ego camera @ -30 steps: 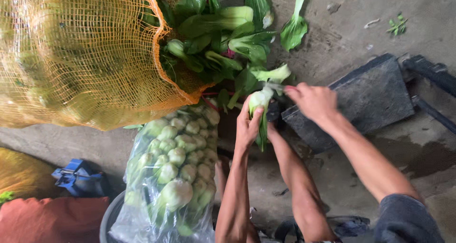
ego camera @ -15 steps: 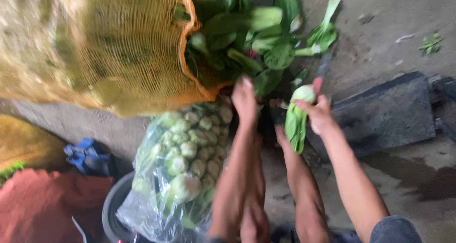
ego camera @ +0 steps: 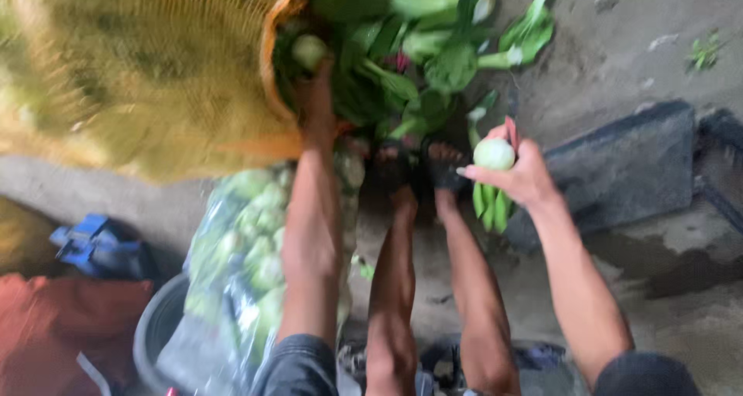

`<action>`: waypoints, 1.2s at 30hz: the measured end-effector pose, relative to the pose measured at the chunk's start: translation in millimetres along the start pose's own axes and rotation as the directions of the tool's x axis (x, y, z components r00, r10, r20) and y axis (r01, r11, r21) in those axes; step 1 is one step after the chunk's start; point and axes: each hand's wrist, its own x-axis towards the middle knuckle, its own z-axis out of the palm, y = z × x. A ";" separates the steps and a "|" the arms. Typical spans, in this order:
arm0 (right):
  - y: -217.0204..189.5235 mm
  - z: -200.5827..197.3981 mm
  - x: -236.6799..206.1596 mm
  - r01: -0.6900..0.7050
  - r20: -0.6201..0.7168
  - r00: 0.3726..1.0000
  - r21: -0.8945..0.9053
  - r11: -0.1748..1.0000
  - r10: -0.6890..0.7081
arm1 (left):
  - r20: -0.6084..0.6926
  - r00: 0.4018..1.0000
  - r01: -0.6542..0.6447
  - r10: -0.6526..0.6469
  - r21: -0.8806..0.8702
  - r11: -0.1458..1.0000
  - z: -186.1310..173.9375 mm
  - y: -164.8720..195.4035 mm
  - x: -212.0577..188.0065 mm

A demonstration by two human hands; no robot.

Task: The person picks up bok choy from a large mesh sack, trims the root ends with a knife, and places the vegetables into a clear plastic bag. The person then weighs the bag on a digital scale and ties the bag closed.

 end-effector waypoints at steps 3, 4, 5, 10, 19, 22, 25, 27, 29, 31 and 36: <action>-31.8 8.3 -4.5 0.094 -0.028 0.994 -0.311 0.946 -0.107 | -0.037 0.903 -0.429 0.428 -0.101 0.897 -7.6 1.7 -48.7; -45.1 10.2 -5.0 0.184 -0.016 0.978 -0.416 0.891 -0.210 | 0.073 0.880 -0.432 0.468 -0.282 0.857 -4.9 7.0 -69.2; -58.3 12.1 -7.1 0.258 0.001 0.954 -0.516 0.816 -0.301 | 0.183 0.834 -0.398 0.520 -0.453 0.798 -1.5 13.5 -90.7; -111.0 1.7 -25.2 0.368 0.135 0.895 -0.761 0.534 -0.425 | 0.447 0.748 -0.323 0.490 -0.401 0.857 7.0 44.3 -171.0; -114.7 -6.2 -54.1 0.349 0.183 0.899 -0.849 0.397 -0.398 | 0.484 0.647 -0.467 0.589 -0.360 0.808 18.5 44.2 -191.7; -94.4 -12.5 -49.0 0.293 0.134 0.912 -0.874 0.387 -0.388 | 0.533 0.587 -0.483 0.609 -0.374 0.792 13.9 34.1 -194.6; -68.3 -34.2 -42.7 0.123 0.000 0.971 -0.862 0.493 -0.241 | 0.521 0.590 -0.585 0.616 -0.251 0.772 3.9 21.2 -197.6; -49.6 -47.7 -42.4 -0.051 -0.096 0.995 -0.756 0.652 -0.034 | 0.568 0.604 -0.427 0.559 -0.361 0.829 2.2 13.5 -198.3; -29.1 -43.4 -47.0 0.049 0.095 0.994 -0.022 0.999 -0.047 | 0.588 0.628 -0.320 0.510 -0.402 0.858 8.9 8.1 -202.6; -10.2 -24.9 -52.4 0.027 0.158 0.981 0.467 0.884 -0.113 | 0.570 0.640 -0.318 0.515 -0.414 0.853 23.6 10.8 -210.6; 13.7 28.4 -40.5 0.057 -0.040 0.998 0.770 0.636 -0.041 | 0.571 0.678 -0.600 0.462 0.068 0.797 51.7 33.6 -219.6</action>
